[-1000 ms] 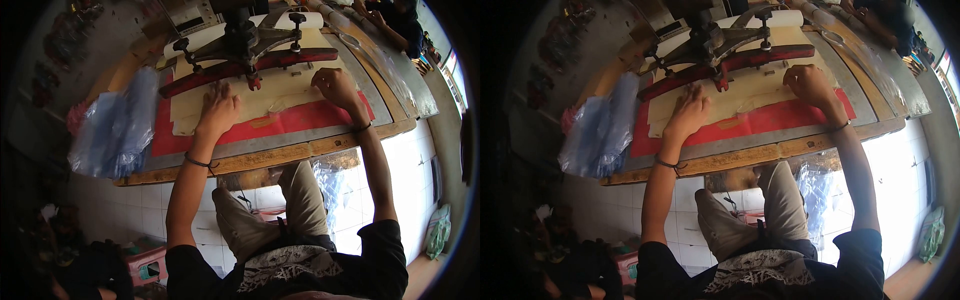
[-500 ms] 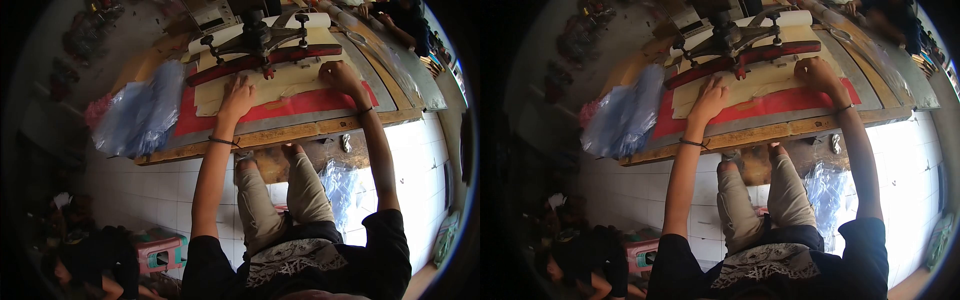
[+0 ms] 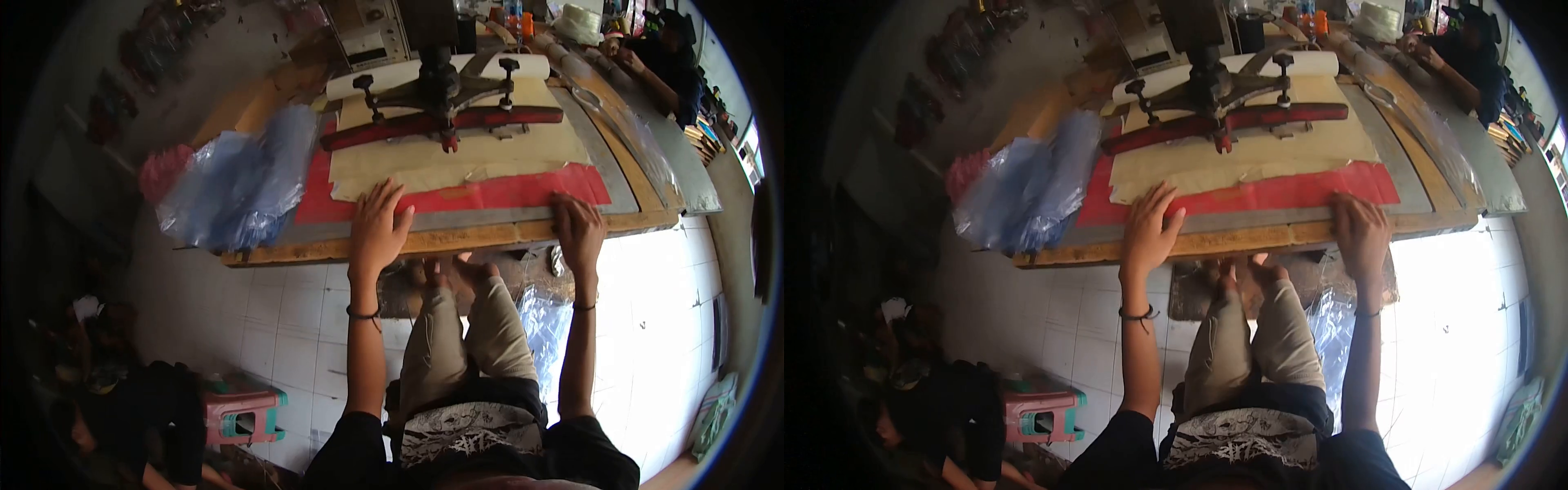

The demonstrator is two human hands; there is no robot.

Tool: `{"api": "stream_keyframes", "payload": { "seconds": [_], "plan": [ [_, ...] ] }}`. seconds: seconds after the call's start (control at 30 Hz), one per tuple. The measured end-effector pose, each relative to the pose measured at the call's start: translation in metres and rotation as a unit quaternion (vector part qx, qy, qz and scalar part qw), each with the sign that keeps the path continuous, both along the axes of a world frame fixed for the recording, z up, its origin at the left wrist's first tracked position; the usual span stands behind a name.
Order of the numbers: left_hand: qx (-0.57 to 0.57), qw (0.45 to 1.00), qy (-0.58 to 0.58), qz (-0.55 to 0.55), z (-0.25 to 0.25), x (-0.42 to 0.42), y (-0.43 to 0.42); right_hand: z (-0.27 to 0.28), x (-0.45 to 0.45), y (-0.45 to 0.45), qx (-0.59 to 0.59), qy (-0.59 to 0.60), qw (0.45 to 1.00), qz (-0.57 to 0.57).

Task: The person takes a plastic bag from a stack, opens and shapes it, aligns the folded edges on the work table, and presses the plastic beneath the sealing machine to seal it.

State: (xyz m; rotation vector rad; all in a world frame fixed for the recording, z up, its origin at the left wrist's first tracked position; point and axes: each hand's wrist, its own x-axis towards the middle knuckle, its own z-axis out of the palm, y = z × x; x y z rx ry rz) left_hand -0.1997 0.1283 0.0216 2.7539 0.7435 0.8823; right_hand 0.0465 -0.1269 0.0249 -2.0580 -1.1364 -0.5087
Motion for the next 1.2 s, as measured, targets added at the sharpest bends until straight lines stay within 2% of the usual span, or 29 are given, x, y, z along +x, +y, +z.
{"api": "stream_keyframes", "payload": {
  "seconds": [0.07,0.5,0.8,1.2],
  "plan": [
    [-0.013,1.0,-0.003,0.001,0.004,-0.001,-0.003,-0.016,0.001,0.003,0.057,-0.082,0.994,-0.036],
    [-0.047,0.998,-0.038,-0.009,0.01,0.001,-0.001,-0.043,-0.001,0.014,0.092,-0.102,0.987,-0.083],
    [-0.026,1.0,0.009,0.001,0.011,0.004,-0.001,-0.054,0.009,0.007,0.076,-0.153,0.983,-0.072],
    [-0.011,1.0,0.02,0.001,0.011,0.006,-0.002,-0.063,0.001,0.003,0.089,-0.107,0.984,-0.11]
  ]
}}
